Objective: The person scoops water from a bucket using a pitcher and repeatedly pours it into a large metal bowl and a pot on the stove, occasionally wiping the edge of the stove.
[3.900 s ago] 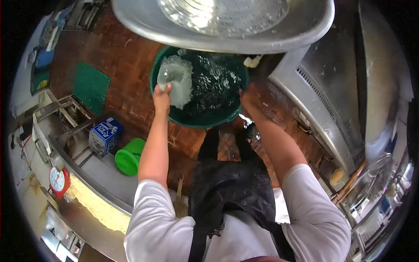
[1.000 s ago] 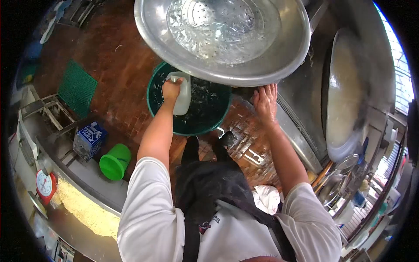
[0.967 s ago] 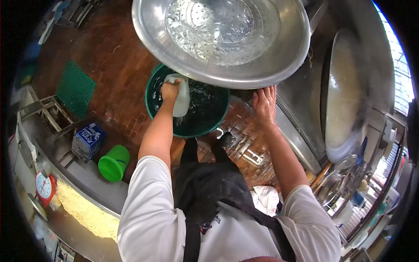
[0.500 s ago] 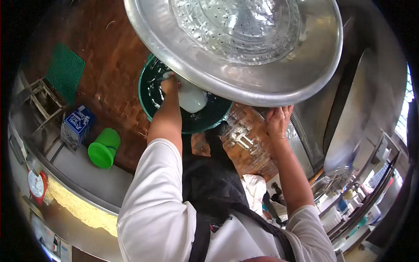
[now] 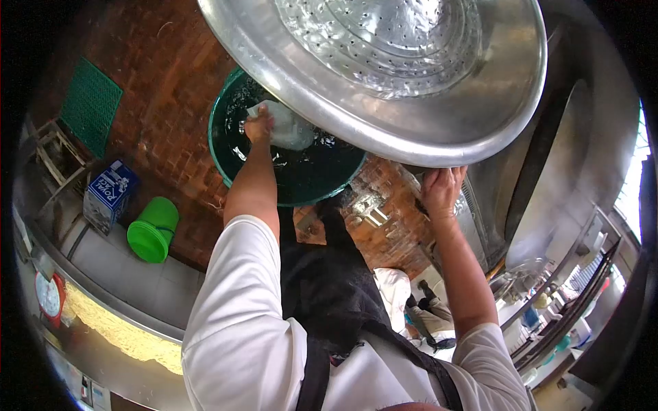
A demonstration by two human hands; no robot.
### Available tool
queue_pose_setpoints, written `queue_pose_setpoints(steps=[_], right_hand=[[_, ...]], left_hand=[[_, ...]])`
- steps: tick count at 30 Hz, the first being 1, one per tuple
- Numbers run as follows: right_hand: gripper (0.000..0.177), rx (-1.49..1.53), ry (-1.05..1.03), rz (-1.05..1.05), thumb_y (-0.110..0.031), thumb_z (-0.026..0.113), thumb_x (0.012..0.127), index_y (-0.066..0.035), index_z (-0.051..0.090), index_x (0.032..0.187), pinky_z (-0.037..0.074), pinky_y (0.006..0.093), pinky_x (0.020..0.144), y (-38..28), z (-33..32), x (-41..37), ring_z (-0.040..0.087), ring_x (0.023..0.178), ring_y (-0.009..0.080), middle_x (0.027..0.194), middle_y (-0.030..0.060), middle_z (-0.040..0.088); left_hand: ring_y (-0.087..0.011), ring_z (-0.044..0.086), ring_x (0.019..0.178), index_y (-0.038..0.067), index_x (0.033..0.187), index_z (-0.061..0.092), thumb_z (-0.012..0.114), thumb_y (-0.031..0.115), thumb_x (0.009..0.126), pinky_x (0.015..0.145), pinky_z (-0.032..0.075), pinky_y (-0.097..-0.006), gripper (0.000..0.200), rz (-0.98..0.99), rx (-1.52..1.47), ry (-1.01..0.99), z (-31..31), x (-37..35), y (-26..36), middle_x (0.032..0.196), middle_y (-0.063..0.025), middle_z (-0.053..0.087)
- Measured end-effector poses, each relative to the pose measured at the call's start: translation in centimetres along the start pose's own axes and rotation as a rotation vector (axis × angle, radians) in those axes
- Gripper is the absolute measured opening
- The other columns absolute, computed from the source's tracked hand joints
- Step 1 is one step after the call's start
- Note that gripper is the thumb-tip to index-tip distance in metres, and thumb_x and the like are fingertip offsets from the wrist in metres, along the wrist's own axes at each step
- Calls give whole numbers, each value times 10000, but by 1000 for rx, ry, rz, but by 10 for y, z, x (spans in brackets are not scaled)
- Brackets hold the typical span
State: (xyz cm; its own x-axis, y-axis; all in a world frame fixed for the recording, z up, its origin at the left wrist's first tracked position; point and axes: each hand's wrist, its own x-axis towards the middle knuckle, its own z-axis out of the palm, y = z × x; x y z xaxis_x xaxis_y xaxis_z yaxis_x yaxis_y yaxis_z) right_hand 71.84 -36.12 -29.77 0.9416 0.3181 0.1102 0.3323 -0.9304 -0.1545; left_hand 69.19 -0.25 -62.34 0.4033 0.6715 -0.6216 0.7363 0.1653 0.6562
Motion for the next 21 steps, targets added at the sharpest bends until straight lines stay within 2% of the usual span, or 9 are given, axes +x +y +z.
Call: queue_pose_setpoints(steps=[3, 5, 8, 10, 11, 15, 16, 18, 21], right_hand=[[295, 5, 23, -4, -59, 499, 850, 13, 604, 1116, 343, 558, 1037, 0, 2, 2, 503, 1127, 479, 1166, 248, 582], [309, -8, 20, 4, -56, 498, 864, 15, 596, 1148, 349, 545, 1037, -1, 1, 0, 492, 1142, 485, 1188, 248, 572], [299, 19, 0, 5, -70, 498, 878, 13, 601, 1146, 351, 544, 1036, -4, -2, 2, 481, 1161, 486, 1204, 243, 568], [300, -18, 20, -4, -87, 501, 884, 9, 605, 1149, 337, 546, 1055, -4, -1, 3, 477, 1177, 471, 1207, 228, 575], [301, -30, 29, -2, -90, 505, 883, 7, 607, 1149, 331, 546, 1064, -4, 0, 1, 477, 1182, 466, 1206, 222, 578], [307, -63, 78, 6, -90, 520, 874, -4, 609, 1155, 297, 549, 1109, -1, 3, -2, 476, 1204, 441, 1206, 198, 590], [308, -66, 91, 10, -90, 521, 873, -5, 608, 1156, 293, 550, 1113, -3, 3, -1, 476, 1207, 439, 1207, 196, 591], [333, -50, 105, 2, -102, 563, 828, -8, 615, 1143, 306, 540, 1119, -3, 1, -1, 459, 1241, 431, 1248, 197, 568], [326, -38, 160, 16, -93, 559, 823, -5, 615, 1132, 319, 531, 1114, -5, 4, -4, 468, 1234, 426, 1248, 199, 566]], left_hand=[[-176, 616, 576, -20, 835, 666, 742, 388, 840, 562, 491, -353, 415, 40, -117, -217, -4, 13, -40, 686, -77, 665], [-196, 634, 656, 2, 893, 681, 739, 387, 840, 644, 501, -369, 393, 90, 253, -281, -18, 7, -44, 735, -68, 678], [-252, 644, 845, 42, 967, 703, 680, 474, 860, 824, 481, -375, 446, 227, 286, -375, -15, 32, -108, 858, -112, 697], [-260, 639, 888, 37, 993, 699, 652, 512, 874, 844, 473, -357, 492, 88, -55, -441, -15, 5, -85, 902, -133, 698], [-234, 638, 839, 20, 1021, 686, 662, 455, 893, 798, 482, -340, 454, 44, -3, -506, -21, -3, -66, 922, -127, 700], [-207, 609, 806, -24, 1004, 655, 694, 313, 899, 766, 471, -337, 355, 234, -56, -407, -4, -47, -22, 913, -92, 695], [-181, 596, 778, -17, 975, 642, 690, 307, 905, 749, 470, -317, 335, 108, -275, -468, -16, -80, 13, 890, -86, 686], [-140, 568, 749, -2, 991, 640, 691, 271, 908, 722, 467, -304, 290, 256, -26, -345, -37, -95, 30, 892, -51, 676], [-186, 642, 788, -3, 1065, 656, 724, 310, 869, 729, 487, -331, 375, 215, -259, -574, -111, -159, 109, 917, -91, 717]])
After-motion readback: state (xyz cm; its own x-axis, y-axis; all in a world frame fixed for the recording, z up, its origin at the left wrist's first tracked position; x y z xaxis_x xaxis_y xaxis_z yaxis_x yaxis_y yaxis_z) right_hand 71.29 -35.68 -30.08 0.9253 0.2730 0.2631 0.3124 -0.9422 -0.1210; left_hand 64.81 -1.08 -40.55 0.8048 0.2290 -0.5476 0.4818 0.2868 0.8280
